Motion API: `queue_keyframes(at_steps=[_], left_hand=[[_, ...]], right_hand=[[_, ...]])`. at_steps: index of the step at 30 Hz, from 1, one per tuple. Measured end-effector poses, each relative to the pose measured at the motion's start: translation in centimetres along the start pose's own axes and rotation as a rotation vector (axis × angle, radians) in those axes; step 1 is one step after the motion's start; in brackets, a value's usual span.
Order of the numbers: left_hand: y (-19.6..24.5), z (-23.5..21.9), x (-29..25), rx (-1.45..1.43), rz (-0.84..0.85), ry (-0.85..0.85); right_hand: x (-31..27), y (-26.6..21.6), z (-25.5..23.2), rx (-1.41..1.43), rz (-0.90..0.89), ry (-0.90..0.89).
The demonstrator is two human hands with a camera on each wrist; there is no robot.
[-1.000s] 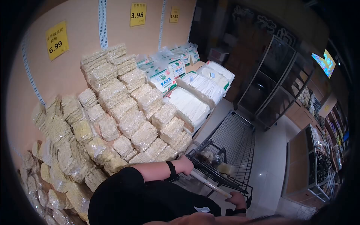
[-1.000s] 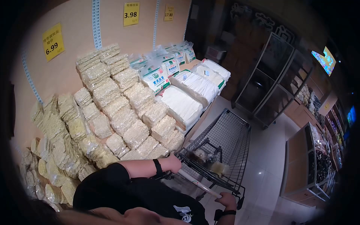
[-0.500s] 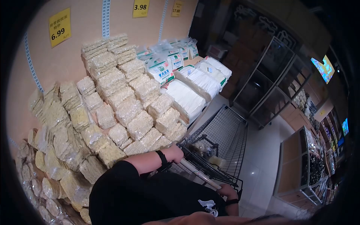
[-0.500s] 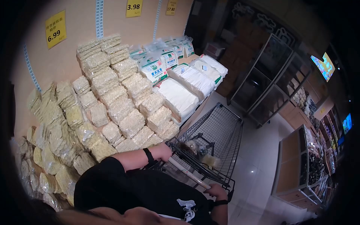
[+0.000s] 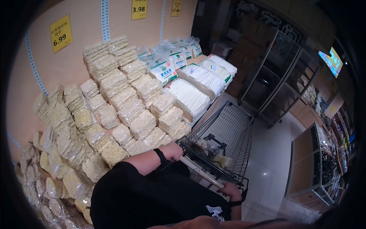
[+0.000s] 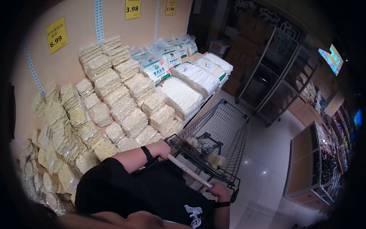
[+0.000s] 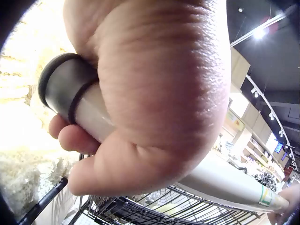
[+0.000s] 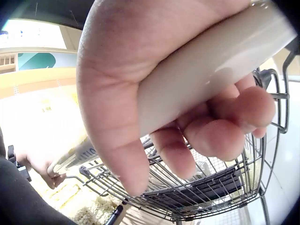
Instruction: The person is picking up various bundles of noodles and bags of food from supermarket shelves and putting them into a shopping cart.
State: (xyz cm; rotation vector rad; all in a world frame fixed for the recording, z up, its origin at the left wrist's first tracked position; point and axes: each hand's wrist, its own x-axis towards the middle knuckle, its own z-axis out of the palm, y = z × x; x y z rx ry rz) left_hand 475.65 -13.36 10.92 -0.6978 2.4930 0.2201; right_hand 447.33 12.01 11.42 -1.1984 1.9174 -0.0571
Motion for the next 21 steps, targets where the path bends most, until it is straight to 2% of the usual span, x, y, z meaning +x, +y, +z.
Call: queue_keyframes(at_steps=[8, 11, 13, 18, 21], left_hand=[[-0.8, 0.4, -0.9, -0.018, -0.009, 0.052], [-1.3, 1.1, -0.7, 0.014, -0.001, -0.007], [-1.3, 1.2, -0.8, 0.0, 0.037, 0.027], [-1.7, 0.8, -0.5, -0.003, 0.07, -0.024], [-2.6, 1.2, -0.4, -0.085, 0.151, -0.035]], right_hand=[[-0.1, -0.9, 0.8, -0.02, -0.032, 0.039], [0.7, -0.5, 1.2, -0.086, -0.091, 0.002], [0.4, -1.0, 0.7, -0.077, -0.057, -0.03], [-1.0, -3.0, -0.3, -0.067, -0.01, -0.023], [-0.6, -2.6, -0.1, -0.074, 0.011, -0.044]])
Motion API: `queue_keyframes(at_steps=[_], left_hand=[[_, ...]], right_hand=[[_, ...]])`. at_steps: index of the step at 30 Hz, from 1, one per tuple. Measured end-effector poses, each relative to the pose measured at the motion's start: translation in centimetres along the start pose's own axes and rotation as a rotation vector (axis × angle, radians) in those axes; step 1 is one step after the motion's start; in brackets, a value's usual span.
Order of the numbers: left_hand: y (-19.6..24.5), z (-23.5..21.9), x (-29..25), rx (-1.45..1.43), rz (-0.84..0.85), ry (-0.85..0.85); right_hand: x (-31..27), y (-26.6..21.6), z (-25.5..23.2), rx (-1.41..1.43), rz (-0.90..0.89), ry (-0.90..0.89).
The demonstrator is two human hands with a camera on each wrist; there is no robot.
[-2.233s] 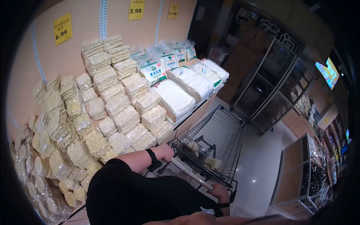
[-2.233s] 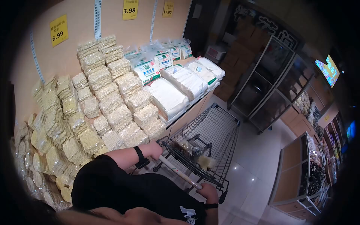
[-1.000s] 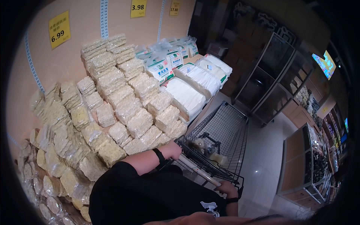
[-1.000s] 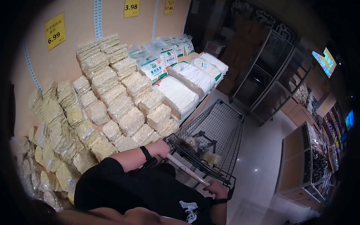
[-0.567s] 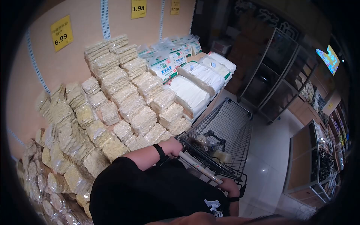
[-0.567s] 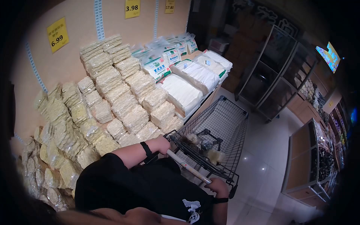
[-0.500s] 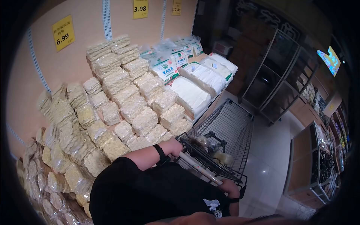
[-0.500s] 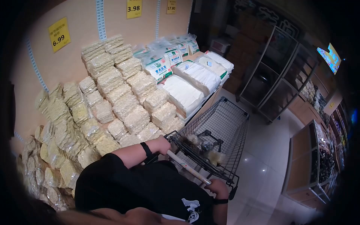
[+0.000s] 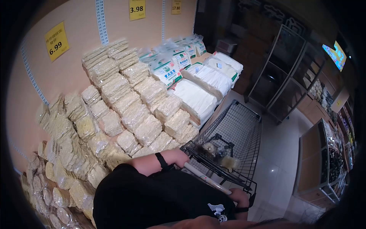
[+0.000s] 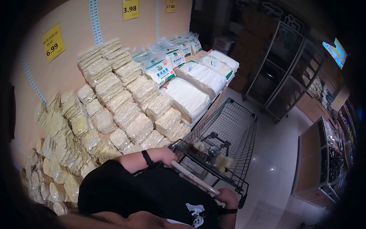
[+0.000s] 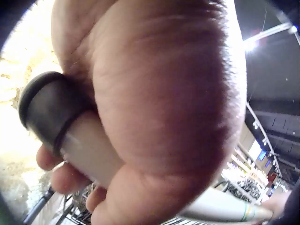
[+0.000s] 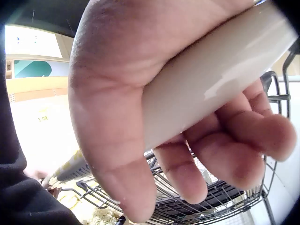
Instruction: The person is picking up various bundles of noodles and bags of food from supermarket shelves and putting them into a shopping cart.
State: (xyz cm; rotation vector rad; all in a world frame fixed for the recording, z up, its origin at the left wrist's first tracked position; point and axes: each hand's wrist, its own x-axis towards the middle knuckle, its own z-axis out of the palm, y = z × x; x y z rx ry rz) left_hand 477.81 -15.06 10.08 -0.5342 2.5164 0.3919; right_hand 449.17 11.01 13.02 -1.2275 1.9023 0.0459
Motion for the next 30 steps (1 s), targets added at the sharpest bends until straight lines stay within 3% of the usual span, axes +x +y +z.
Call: queue_keyframes(at_steps=[2, 6, 13, 15, 17, 18, 19, 20, 21, 22, 24, 30], left_hand=[[-1.9, 1.1, 1.5, -0.311, 0.135, -0.034], [-2.7, 1.1, 1.4, -0.43, 0.241, -0.058], [-1.6, -0.6, -0.6, -0.477, 0.185, -0.146], [-1.3, -2.0, -2.2, -0.359, 0.21, 0.044], [-4.0, -2.6, -2.3, -0.617, 0.261, 0.169], [-3.3, -4.9, -3.8, -0.584, 0.217, 0.104], [-6.6, -4.6, -3.2, -0.473, 0.269, 0.516], [-8.6, -5.1, -2.6, -0.43, 0.137, 0.619], [-11.7, -6.0, -2.2, -0.319, -0.243, 0.848], [-11.5, -6.9, -2.7, -0.345, -0.301, 0.748], [-16.9, -7.1, 0.0, -0.429, -0.657, 0.86], [-18.9, -9.0, 1.1, -0.398, -0.932, 0.593]], right_hand=[[0.3, 0.4, 0.3, -0.062, -0.025, 0.07], [0.3, 0.7, 0.8, -0.13, -0.04, 0.138], [0.4, 0.7, 0.9, -0.082, -0.032, 0.133], [0.3, 0.5, 1.0, -0.104, -0.027, 0.195], [0.1, 0.6, 1.2, -0.123, -0.034, 0.216], [0.2, 0.5, 1.1, -0.149, -0.055, 0.247], [0.2, 0.6, 1.4, -0.142, -0.041, 0.242], [0.7, 0.7, 1.4, -0.15, -0.068, 0.257], [0.4, 1.1, 1.5, -0.157, -0.085, 0.272], [0.7, 1.0, 1.5, -0.157, -0.085, 0.272], [0.3, 1.0, 1.3, -0.167, -0.118, 0.276], [0.2, 0.8, 1.2, -0.178, -0.08, 0.272]])
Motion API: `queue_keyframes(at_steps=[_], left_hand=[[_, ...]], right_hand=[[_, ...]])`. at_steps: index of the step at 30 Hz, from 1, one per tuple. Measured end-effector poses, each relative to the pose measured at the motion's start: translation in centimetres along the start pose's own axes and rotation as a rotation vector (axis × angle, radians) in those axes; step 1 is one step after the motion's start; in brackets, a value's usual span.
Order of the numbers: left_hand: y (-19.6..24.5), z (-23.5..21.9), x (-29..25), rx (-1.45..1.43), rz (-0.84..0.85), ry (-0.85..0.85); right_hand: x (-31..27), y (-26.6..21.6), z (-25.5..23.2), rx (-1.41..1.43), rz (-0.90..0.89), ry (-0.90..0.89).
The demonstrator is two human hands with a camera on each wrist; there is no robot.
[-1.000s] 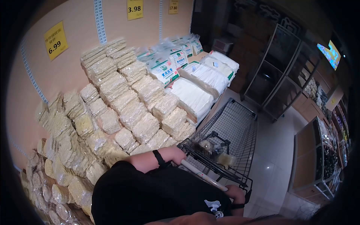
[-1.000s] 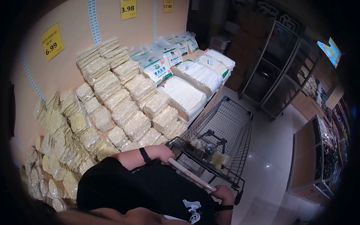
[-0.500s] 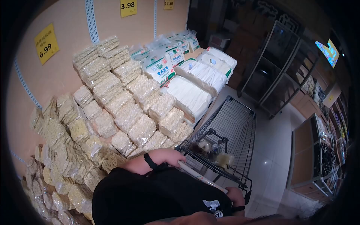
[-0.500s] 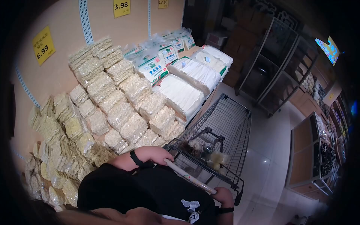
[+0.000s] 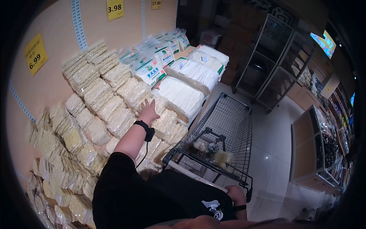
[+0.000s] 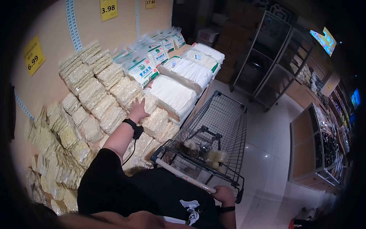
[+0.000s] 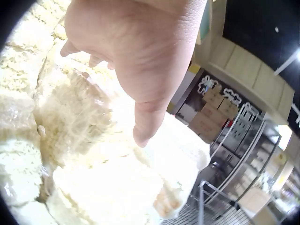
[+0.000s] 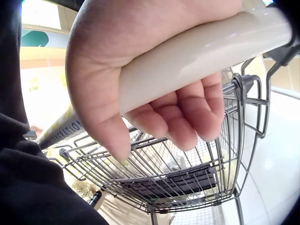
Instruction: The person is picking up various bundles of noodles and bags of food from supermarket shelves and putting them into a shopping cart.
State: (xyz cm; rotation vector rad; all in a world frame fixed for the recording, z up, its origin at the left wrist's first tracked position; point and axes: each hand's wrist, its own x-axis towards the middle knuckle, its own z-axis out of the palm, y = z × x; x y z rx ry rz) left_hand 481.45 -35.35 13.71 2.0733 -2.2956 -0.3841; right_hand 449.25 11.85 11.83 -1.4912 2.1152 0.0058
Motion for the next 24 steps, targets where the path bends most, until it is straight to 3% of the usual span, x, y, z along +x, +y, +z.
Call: queue_keyframes(at_steps=[4, 8, 14, 16, 20, 22, 23, 24], left_hand=[[0.1, 0.5, 0.9, -0.036, -0.085, -0.046], [-0.3, 1.0, 1.3, -0.025, -0.055, -0.015], [-2.3, 1.5, 0.4, -0.17, 0.027, 0.17], [-2.4, 0.9, -1.2, -0.354, 0.034, 0.335], [-1.6, 0.4, -4.7, -0.693, 0.169, 0.457], [1.6, -2.0, -8.9, -1.647, 0.223, 0.053], [1.9, -2.1, -9.8, -1.809, 0.266, -0.19], [1.9, -0.9, -9.8, -1.814, 0.26, -0.208]], right_hand=[[-0.1, -0.1, -0.1, 0.032, -0.002, 0.022], [0.0, 0.2, 0.3, 0.01, -0.035, 0.039], [0.3, 0.8, 0.6, 0.009, -0.03, -0.009], [0.5, 1.2, 0.6, 0.024, -0.021, -0.037], [0.5, 0.9, 0.3, 0.021, -0.017, -0.068], [0.4, 0.5, -0.2, 0.025, 0.001, -0.06], [0.6, 0.5, -0.3, 0.033, 0.008, -0.103], [0.8, 0.5, -0.4, 0.041, 0.016, -0.146]])
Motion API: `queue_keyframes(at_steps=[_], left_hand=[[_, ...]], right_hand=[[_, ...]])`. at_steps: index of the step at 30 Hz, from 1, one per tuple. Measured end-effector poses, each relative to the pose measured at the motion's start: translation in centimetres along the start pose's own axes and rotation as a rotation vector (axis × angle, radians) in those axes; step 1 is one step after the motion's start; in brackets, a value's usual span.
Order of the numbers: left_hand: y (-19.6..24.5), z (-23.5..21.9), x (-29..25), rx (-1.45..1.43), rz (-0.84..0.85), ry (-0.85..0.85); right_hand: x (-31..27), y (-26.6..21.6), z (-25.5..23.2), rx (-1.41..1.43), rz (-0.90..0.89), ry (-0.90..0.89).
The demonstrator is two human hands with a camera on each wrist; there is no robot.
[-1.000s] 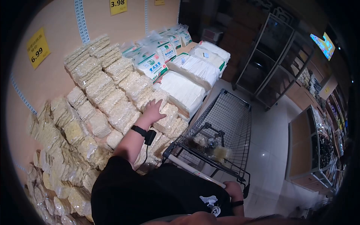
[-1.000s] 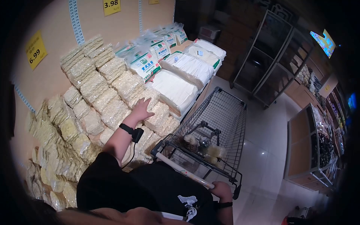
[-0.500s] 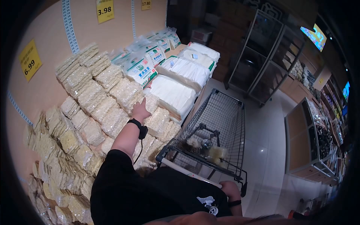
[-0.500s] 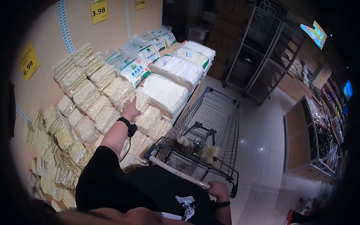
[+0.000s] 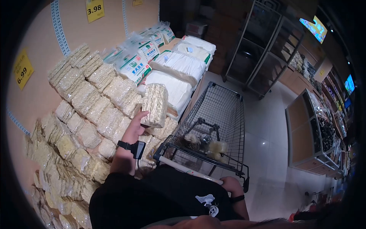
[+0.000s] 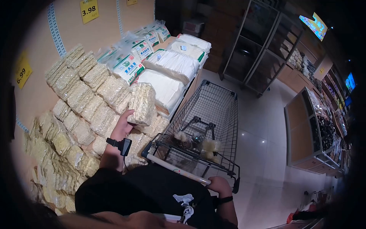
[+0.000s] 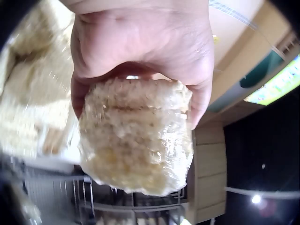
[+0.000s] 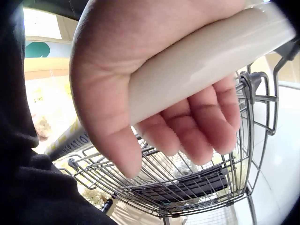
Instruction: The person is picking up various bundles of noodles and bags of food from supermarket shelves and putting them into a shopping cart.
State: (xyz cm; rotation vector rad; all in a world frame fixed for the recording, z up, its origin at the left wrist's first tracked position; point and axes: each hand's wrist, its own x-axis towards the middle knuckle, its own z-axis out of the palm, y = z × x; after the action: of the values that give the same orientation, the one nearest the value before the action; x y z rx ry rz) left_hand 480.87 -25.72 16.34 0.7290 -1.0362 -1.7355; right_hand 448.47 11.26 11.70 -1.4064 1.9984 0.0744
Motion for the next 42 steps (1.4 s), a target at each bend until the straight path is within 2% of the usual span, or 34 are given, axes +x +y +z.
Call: queue_keyframes(at_steps=[1, 2, 4, 6, 7, 8, 9, 10, 12, 13, 15, 16, 17, 18, 19, 22, 23, 24, 26, 30, 32, 33, 34, 37, 42], left_hand=[[-1.5, -0.5, 0.1, -0.23, -0.24, -0.083], [-3.0, -0.8, 0.1, -0.46, -0.479, -0.168], [-5.3, 1.3, -1.0, -0.456, -0.486, -0.317], [-8.1, 3.1, -1.6, -0.527, -0.582, -0.444], [-9.7, 3.8, -1.8, -0.534, -0.601, -0.456], [-11.3, 4.4, -2.0, -0.615, -0.717, -0.482], [-12.6, 5.0, -2.4, -0.696, -0.833, -0.504], [-13.0, 6.0, -2.8, -0.702, -0.851, -0.509], [-13.2, 7.6, -3.5, -0.594, -0.923, -0.534], [-13.8, 7.5, -3.5, -0.595, -0.944, -0.545], [-14.0, 7.6, -3.7, -0.583, -0.987, -0.571], [-14.0, 7.4, -3.7, -0.585, -1.034, -0.583], [-13.9, 7.2, -3.6, -0.587, -1.081, -0.593], [-13.9, 7.2, -3.6, -0.581, -1.093, -0.589], [-13.8, 7.2, -3.6, -0.56, -1.112, -0.595], [-13.1, 7.7, -4.0, -0.588, -1.155, -0.588], [-12.7, 8.1, -4.1, -0.585, -1.157, -0.675], [-12.0, 8.7, -4.3, -0.582, -1.157, -0.761], [-12.8, 8.4, -4.4, -0.574, -1.108, -0.762], [-12.5, 8.8, -4.5, -0.445, -1.049, -0.712], [-12.5, 8.3, -4.1, -0.495, -1.012, -0.825], [-12.5, 8.5, -4.3, -0.366, -0.95, -0.718], [-12.8, 8.4, -4.2, -0.363, -0.953, -0.719], [-13.8, 8.3, -3.9, -0.26, -0.867, -0.549], [-14.6, 7.9, -3.4, -0.225, -0.848, -0.484]], right_hand=[[0.1, -0.1, -0.4, 0.013, -0.009, -0.086], [0.4, 0.1, -0.7, 0.013, 0.009, -0.086], [0.6, 0.1, -2.0, 0.149, -0.154, -0.204], [1.2, -1.6, -4.9, 0.461, -0.162, -0.149], [2.1, -2.5, -5.7, 0.658, -0.322, 0.021], [3.3, -3.2, -6.2, 0.846, -0.48, 0.198], [5.0, -3.7, -6.8, 1.13, -0.572, 0.275], [7.0, -4.1, -7.3, 1.411, -0.666, 0.358], [9.7, -4.8, -8.0, 1.593, -0.561, 0.497], [10.8, -4.9, -7.3, 1.595, -0.549, 0.506], [12.5, -5.2, -6.3, 1.888, -0.611, 0.281], [12.9, -5.4, -5.9, 1.892, -0.608, 0.284], [13.2, -5.6, -5.4, 1.888, -0.629, 0.168], [13.4, -5.6, -4.8, 1.882, -0.648, 0.052], [13.6, -5.3, -4.0, 1.966, -0.586, -0.018], [12.7, -5.3, -4.4, 1.941, -0.489, 0.017], [12.9, -5.0, -4.3, 1.939, -0.49, 0.019], [13.2, -4.8, -4.4, 1.921, -0.561, 0.022], [13.6, -4.2, -4.2, 1.903, -0.629, 0.024], [13.1, -4.3, -4.5, 1.862, -0.501, 0.087], [13.4, -3.9, -4.7, 1.883, -0.468, 0.138], [13.7, -3.4, -4.7, 1.865, -0.423, 0.13], [14.0, -3.0, -4.6, 1.846, -0.377, 0.121], [14.8, -3.3, -4.2, 1.87, -0.331, 0.174], [14.7, -3.9, -4.1, 1.847, -0.293, 0.201]])
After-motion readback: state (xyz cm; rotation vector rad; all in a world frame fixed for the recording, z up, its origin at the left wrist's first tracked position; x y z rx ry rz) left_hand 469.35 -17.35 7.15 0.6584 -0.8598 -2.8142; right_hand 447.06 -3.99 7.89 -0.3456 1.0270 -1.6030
